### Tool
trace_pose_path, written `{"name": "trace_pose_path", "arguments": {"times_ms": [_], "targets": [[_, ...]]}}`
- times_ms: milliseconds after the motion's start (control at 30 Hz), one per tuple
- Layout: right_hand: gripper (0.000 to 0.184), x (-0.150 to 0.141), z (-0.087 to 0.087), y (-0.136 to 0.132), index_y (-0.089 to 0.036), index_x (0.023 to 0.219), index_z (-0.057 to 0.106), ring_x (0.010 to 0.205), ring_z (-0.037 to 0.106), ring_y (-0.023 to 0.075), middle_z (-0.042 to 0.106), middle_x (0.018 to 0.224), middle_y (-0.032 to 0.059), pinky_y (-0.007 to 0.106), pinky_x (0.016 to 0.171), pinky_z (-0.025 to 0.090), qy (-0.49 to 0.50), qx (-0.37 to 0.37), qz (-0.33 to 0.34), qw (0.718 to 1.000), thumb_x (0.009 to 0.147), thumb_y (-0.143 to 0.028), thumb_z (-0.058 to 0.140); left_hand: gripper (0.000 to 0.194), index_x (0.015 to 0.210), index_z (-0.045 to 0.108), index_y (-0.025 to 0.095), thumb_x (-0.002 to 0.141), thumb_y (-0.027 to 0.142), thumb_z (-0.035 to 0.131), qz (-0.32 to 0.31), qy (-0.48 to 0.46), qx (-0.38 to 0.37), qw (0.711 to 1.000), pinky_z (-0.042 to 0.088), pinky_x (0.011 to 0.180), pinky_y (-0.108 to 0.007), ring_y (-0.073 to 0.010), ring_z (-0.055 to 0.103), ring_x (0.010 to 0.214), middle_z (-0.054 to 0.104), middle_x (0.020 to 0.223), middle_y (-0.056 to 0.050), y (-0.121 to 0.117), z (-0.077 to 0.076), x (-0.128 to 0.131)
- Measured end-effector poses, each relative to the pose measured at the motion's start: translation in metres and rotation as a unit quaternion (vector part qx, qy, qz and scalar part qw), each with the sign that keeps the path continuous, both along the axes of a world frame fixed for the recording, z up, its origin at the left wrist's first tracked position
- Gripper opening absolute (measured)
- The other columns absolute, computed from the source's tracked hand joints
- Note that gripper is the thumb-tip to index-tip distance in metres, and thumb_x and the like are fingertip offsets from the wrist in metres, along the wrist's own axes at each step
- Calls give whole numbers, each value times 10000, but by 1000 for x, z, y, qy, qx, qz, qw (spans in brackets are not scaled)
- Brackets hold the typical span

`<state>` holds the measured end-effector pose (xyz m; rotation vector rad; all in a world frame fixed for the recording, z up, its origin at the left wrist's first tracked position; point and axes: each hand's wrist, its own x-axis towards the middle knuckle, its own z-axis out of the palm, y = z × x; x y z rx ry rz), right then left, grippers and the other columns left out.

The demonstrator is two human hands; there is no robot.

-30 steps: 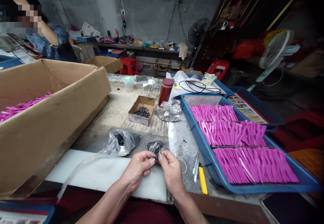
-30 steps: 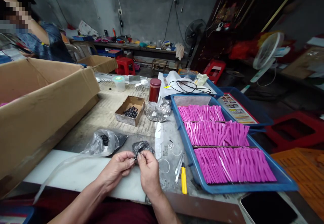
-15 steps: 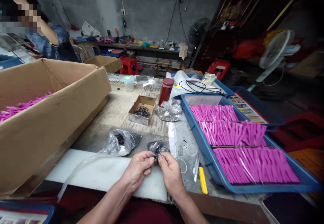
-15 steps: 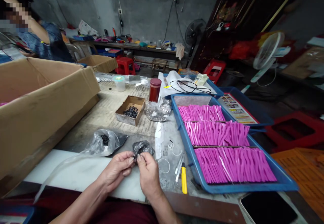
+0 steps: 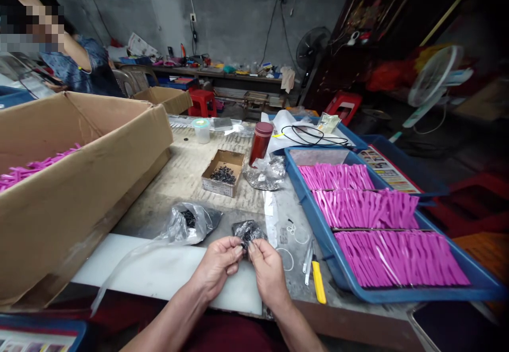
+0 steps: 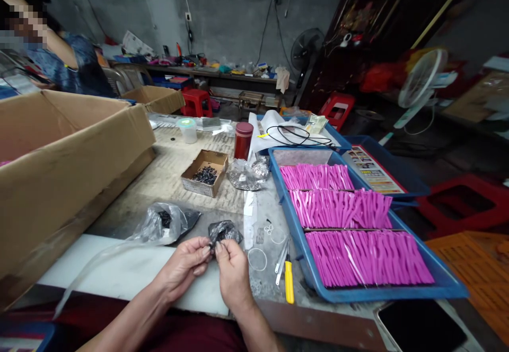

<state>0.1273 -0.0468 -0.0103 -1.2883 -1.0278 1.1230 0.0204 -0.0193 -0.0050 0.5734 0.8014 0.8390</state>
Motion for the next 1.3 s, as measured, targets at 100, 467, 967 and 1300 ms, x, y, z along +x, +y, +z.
{"name": "trace_pose_path", "arguments": {"times_ms": [100, 467, 967, 1300], "targets": [[212, 0, -1, 0, -168, 606, 458, 519, 388, 97, 424, 550, -32, 201, 481, 340, 6, 0, -3, 1000, 747, -325, 433, 176, 665, 563, 95, 549, 175, 668, 1, 4, 3, 1000, 168, 360, -145, -20, 301, 422, 440, 511, 25, 0, 0, 1], [222, -2, -5, 0, -165, 598, 455, 529, 379, 99, 410, 543, -33, 202, 482, 337, -45, 6, -23, 999, 739, -334, 432, 187, 664, 565, 103, 538, 199, 664, 36, 77, 45, 995, 151, 371, -167, -9, 255, 378, 463, 520, 41, -4, -2, 4], [211, -1, -4, 1, -161, 585, 479, 506, 391, 96, 442, 519, -27, 197, 457, 329, -88, 12, -39, 995, 731, -310, 448, 218, 646, 562, 112, 527, 256, 673, 53, 108, 68, 990, 174, 382, -174, -25, 272, 381, 451, 490, 47, -4, -2, 7], [227, -1, -3, 4, -158, 566, 488, 502, 397, 98, 448, 509, -28, 200, 463, 337, -96, -1, -39, 995, 718, -325, 463, 197, 632, 567, 106, 526, 231, 675, 55, 104, 59, 991, 184, 383, -173, -25, 281, 386, 457, 488, 45, -2, -1, 6]]}}
